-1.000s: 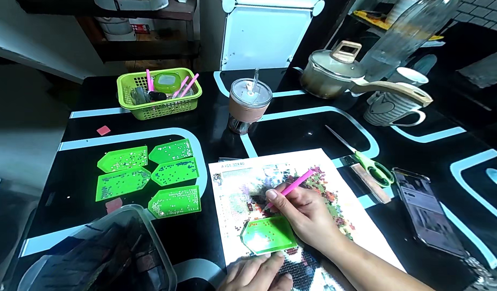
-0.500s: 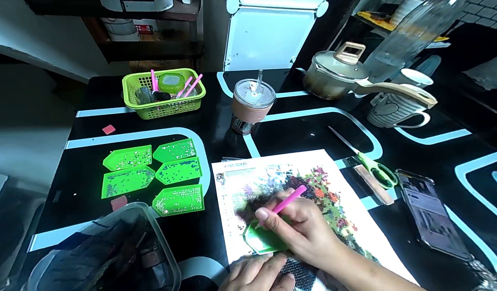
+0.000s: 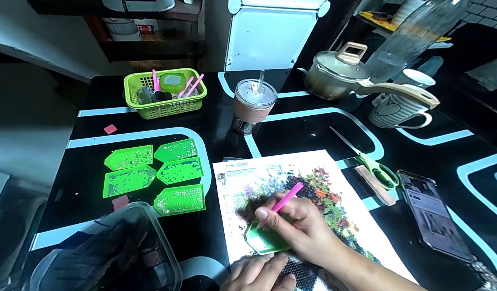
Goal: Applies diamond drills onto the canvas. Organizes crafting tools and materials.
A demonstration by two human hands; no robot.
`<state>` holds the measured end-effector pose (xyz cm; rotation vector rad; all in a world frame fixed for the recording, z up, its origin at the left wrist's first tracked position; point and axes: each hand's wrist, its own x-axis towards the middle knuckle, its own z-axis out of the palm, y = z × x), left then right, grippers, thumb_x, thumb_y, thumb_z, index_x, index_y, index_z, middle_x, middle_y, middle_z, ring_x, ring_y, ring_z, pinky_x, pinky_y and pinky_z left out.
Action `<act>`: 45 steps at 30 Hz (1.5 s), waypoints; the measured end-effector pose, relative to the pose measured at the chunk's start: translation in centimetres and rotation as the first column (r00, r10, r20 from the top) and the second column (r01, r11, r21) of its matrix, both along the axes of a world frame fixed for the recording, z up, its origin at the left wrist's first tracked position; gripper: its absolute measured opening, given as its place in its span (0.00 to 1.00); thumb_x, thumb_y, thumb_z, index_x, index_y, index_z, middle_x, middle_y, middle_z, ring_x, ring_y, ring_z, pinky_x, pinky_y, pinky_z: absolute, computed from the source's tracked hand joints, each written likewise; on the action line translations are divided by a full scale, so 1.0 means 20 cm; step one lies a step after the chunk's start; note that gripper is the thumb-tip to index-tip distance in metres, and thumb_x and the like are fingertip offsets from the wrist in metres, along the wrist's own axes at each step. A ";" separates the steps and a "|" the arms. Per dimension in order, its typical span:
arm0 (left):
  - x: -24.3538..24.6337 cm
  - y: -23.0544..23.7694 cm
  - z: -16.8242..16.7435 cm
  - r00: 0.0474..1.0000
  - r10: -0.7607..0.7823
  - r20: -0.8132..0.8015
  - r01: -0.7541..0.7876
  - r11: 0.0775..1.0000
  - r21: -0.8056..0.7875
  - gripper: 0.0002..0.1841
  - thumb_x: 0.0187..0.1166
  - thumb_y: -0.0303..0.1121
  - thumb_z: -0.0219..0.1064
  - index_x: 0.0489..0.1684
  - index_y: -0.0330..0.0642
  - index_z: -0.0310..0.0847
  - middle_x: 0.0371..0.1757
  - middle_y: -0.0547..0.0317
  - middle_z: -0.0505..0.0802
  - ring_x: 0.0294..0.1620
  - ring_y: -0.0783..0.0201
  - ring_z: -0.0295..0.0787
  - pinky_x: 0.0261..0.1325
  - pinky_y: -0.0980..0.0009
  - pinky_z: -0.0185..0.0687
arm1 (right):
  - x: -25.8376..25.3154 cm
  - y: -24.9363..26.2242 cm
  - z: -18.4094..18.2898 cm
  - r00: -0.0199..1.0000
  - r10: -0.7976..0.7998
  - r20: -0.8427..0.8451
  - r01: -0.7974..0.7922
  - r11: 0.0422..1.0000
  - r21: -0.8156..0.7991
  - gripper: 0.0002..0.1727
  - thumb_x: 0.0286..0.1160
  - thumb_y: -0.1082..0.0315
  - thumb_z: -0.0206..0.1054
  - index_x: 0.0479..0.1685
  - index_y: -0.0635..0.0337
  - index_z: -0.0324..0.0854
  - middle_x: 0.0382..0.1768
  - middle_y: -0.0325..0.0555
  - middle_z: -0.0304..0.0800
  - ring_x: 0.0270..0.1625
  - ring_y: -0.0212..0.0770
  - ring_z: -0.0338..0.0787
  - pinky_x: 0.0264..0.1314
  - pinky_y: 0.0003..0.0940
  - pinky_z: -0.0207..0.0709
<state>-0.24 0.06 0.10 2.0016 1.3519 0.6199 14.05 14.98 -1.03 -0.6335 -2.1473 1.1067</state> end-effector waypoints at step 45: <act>0.00 0.00 0.00 1.000 -0.003 -0.009 0.003 1.000 -0.004 0.21 0.78 0.37 0.71 0.70 0.42 0.86 0.78 0.50 0.85 0.80 0.47 0.79 0.79 0.52 0.73 | -0.02 -0.01 -0.03 0.999 -0.033 0.034 0.028 0.991 0.134 0.19 0.89 0.57 0.61 0.33 0.59 0.89 0.27 0.37 0.90 0.33 0.25 0.86 0.45 0.27 0.77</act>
